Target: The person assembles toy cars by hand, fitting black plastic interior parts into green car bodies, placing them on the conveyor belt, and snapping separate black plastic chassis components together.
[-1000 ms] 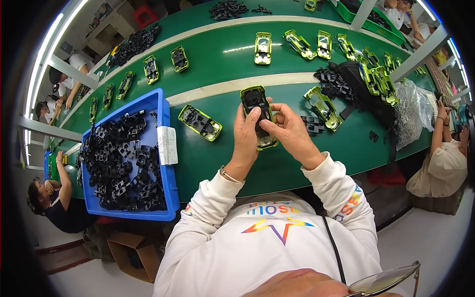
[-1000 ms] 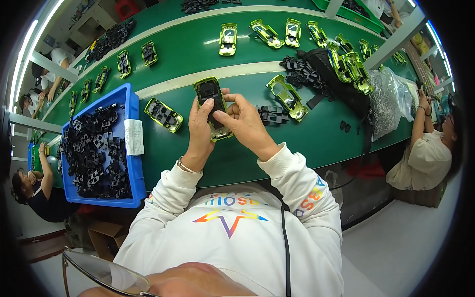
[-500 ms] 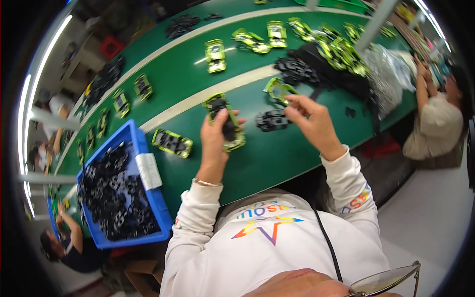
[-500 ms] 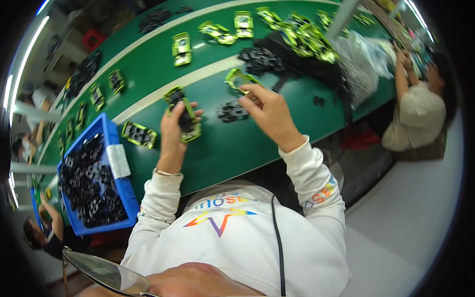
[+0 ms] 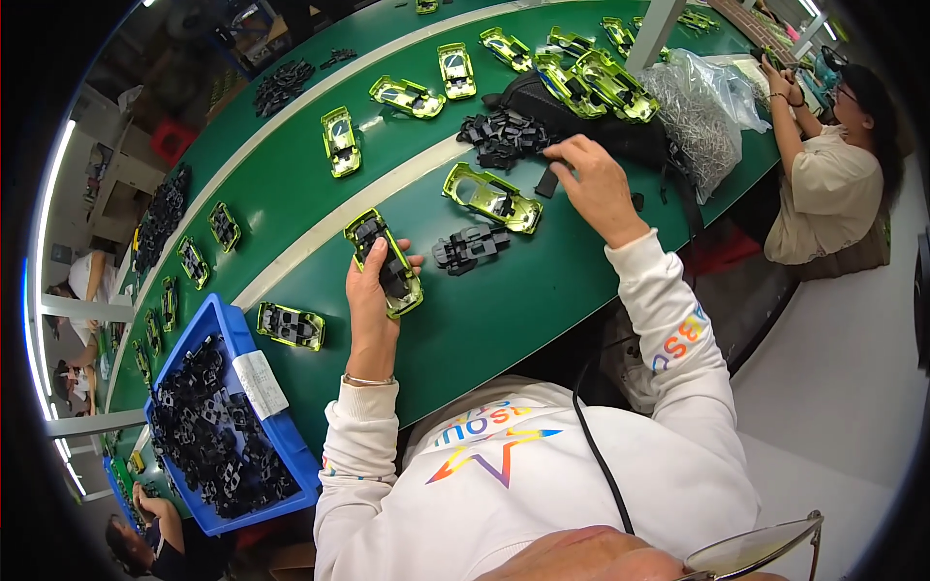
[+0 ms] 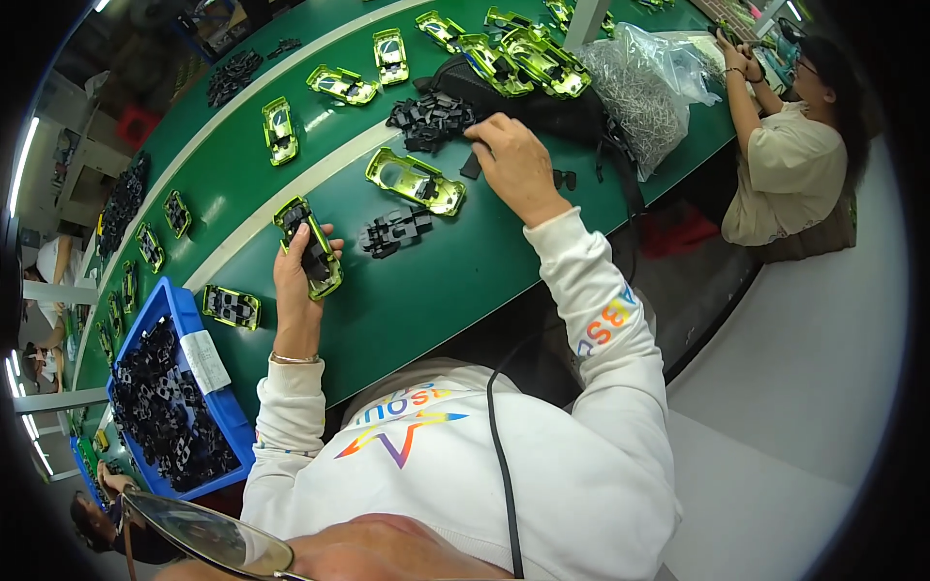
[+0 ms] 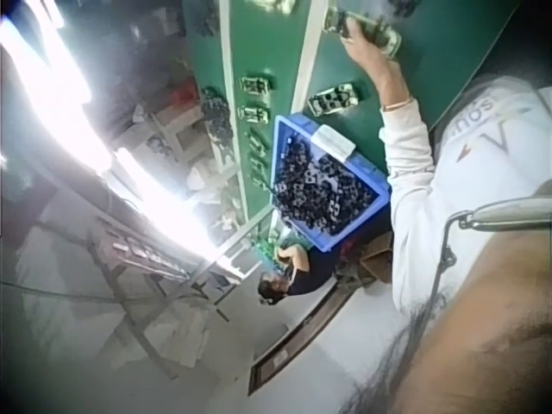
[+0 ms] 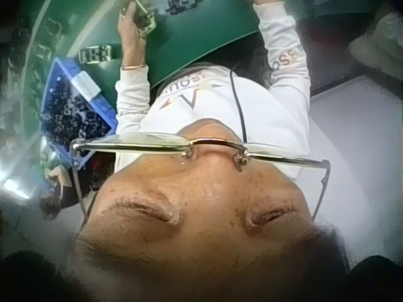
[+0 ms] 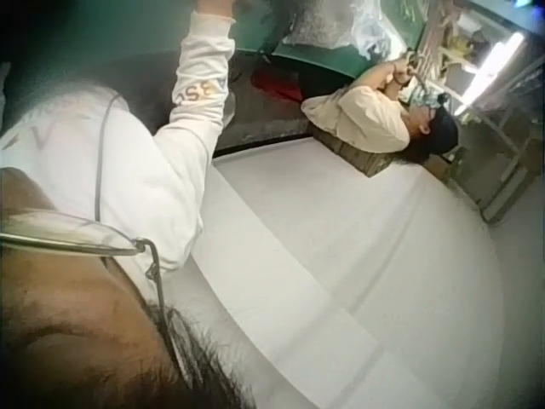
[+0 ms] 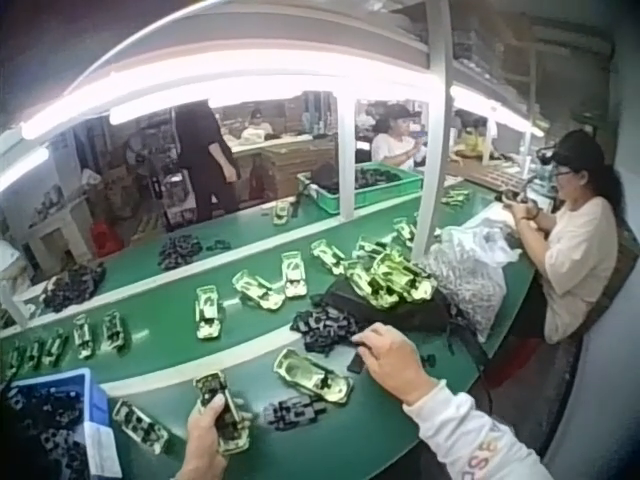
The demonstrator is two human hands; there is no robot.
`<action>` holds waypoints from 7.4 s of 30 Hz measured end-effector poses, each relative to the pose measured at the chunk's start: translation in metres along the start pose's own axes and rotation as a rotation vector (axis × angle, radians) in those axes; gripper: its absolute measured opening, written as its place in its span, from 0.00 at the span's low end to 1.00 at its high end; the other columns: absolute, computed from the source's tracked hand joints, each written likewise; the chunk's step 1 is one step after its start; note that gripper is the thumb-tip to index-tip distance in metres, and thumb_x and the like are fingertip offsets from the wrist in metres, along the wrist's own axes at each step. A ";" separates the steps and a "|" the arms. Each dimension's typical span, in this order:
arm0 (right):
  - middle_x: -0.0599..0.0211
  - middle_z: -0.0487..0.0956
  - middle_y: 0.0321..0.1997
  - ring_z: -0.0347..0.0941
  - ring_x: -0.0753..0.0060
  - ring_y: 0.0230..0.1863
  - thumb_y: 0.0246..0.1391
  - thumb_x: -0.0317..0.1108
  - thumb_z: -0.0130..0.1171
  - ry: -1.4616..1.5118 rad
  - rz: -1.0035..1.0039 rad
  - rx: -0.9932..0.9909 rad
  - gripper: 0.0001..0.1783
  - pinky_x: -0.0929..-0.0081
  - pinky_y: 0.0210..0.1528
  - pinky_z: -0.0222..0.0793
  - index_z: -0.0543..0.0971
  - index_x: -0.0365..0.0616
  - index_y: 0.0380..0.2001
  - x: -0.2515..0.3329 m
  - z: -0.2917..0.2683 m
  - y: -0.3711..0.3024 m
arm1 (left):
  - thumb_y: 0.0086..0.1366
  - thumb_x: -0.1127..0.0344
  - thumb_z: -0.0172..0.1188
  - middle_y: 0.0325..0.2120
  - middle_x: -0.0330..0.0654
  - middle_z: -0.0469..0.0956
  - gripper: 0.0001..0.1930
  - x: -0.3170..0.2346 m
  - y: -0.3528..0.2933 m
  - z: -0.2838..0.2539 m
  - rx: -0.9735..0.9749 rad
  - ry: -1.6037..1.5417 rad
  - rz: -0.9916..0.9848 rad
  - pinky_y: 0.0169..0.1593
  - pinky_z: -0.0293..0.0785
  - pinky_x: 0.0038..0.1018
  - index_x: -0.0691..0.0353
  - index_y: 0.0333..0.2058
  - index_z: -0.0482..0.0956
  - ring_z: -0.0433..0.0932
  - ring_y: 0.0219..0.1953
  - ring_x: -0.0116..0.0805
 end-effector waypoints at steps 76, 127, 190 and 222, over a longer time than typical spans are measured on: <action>0.66 0.76 0.39 0.74 0.62 0.39 0.48 0.28 0.66 0.389 -0.334 0.331 0.08 0.67 0.39 0.71 0.82 0.42 0.34 0.218 0.061 -0.013 | 0.67 0.67 0.45 0.47 0.42 0.71 0.22 -0.009 -0.047 -0.008 0.168 -0.343 0.092 0.55 0.72 0.30 0.62 0.59 0.61 0.73 0.49 0.31; 0.63 0.76 0.53 0.71 0.57 0.53 0.47 0.28 0.66 0.025 -0.242 0.389 0.24 0.63 0.54 0.69 0.77 0.43 0.50 0.137 0.065 -0.045 | 0.53 0.43 0.67 0.51 0.59 0.74 0.38 -0.097 0.240 -0.062 -0.315 1.476 0.412 0.54 0.72 0.40 0.70 0.52 0.70 0.73 0.54 0.55; 0.68 0.75 0.30 0.72 0.65 0.34 0.45 0.46 0.70 0.153 -0.483 0.271 0.32 0.66 0.38 0.61 0.77 0.47 0.54 0.262 0.074 -0.026 | 0.77 0.46 0.34 0.42 0.41 0.75 0.23 -0.035 -0.040 -0.036 -0.054 -0.362 0.301 0.45 0.78 0.27 0.60 0.50 0.66 0.78 0.41 0.29; 0.64 0.73 0.26 0.69 0.62 0.33 0.42 0.37 0.66 -0.087 -0.693 0.331 0.29 0.65 0.44 0.65 0.76 0.38 0.50 0.271 0.058 -0.026 | 0.73 0.56 0.47 0.42 0.40 0.73 0.16 -0.027 -0.045 -0.027 0.013 -0.087 0.337 0.48 0.71 0.24 0.61 0.51 0.65 0.73 0.43 0.27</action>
Point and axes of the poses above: each hand's wrist, its own y-axis towards the middle knuckle, its own z-axis out of the palm, x = y × z, the point moved 7 cm from there along y, towards the middle knuckle
